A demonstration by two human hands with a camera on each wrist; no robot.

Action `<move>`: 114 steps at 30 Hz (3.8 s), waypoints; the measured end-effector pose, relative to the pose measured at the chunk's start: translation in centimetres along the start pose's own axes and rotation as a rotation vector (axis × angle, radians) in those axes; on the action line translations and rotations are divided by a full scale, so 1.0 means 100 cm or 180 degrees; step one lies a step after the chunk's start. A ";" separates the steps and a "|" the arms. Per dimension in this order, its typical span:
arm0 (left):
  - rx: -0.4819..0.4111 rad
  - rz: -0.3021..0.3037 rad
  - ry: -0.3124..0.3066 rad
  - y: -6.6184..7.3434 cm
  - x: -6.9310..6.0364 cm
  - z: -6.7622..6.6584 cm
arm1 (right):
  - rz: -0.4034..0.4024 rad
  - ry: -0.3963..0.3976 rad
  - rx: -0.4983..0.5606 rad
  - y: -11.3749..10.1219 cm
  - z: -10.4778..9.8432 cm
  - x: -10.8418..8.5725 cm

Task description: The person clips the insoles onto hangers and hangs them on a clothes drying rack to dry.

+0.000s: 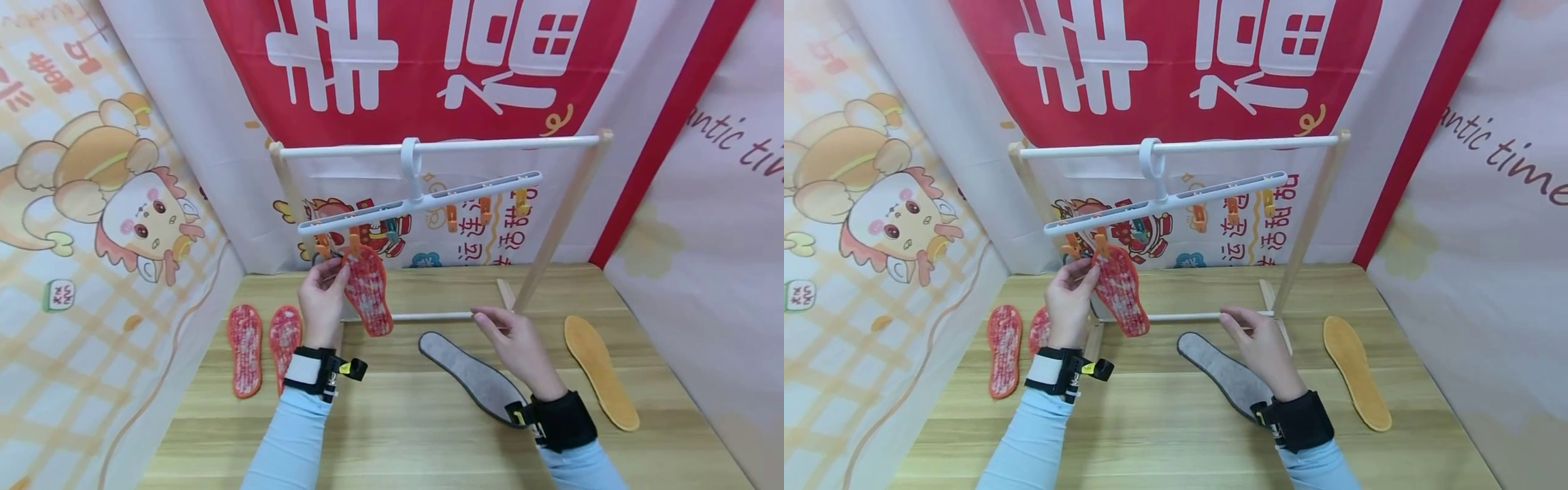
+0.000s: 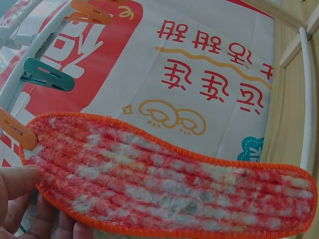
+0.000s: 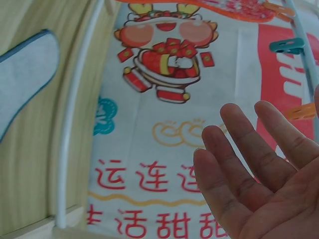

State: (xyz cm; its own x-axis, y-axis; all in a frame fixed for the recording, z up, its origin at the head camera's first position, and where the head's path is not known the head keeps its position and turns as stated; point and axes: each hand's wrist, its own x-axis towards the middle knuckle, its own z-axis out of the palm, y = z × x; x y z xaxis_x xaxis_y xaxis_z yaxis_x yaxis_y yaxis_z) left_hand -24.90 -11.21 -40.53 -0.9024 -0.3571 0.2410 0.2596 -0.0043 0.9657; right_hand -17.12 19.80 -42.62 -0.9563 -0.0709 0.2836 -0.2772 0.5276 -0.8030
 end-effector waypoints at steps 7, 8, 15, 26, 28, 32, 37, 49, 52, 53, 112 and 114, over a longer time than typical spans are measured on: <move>0.0194 0.0031 -0.0071 -0.005 0.001 -0.007 | 0.0050 0.0050 -0.0091 0.015 0.000 -0.008; 0.0197 0.0032 -0.0089 -0.005 0.001 -0.009 | 0.0062 0.0061 -0.0103 0.017 0.000 -0.009; 0.0276 0.0003 -0.0158 -0.011 -0.006 -0.020 | 0.0196 0.0069 -0.0123 0.027 0.001 -0.017; 0.0711 0.0309 0.0094 -0.021 -0.031 -0.049 | 0.0210 0.0044 -0.0175 0.035 0.005 -0.026; 0.0722 0.0290 0.0138 -0.024 -0.038 -0.058 | 0.0244 0.0012 -0.0180 0.037 0.006 -0.029; 0.0781 0.0097 0.0191 -0.034 -0.053 -0.079 | 0.0328 -0.0036 -0.0195 0.041 0.007 -0.034; 0.1033 -0.0186 0.0229 -0.051 -0.067 -0.107 | 0.0346 -0.0021 -0.0246 0.047 0.007 -0.039; 0.1757 -0.1185 0.0482 -0.088 -0.105 -0.183 | 0.0425 -0.0022 -0.0265 0.060 0.011 -0.050; 0.1881 -0.1269 0.0433 -0.091 -0.108 -0.192 | 0.0449 -0.0035 -0.0252 0.063 0.014 -0.052; 0.1895 -0.1296 0.0424 -0.092 -0.108 -0.194 | 0.0448 -0.0043 -0.0242 0.063 0.016 -0.053; 0.2691 -0.1729 -0.0953 -0.150 0.085 -0.178 | 0.0346 0.0078 -0.0113 0.067 0.013 -0.055; 0.2534 -0.1738 -0.0829 -0.147 0.081 -0.179 | 0.0367 0.0067 -0.0109 0.066 0.013 -0.055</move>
State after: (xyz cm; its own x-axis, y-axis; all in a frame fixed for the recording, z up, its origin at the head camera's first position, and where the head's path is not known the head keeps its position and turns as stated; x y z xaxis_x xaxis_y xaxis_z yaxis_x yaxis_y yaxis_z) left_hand -29.85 -30.74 -54.51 -0.9013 -0.2767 -0.3333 -0.4330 0.5543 0.7108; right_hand -13.79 22.60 -50.21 -0.9794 0.0095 0.2018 -0.1620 0.5599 -0.8126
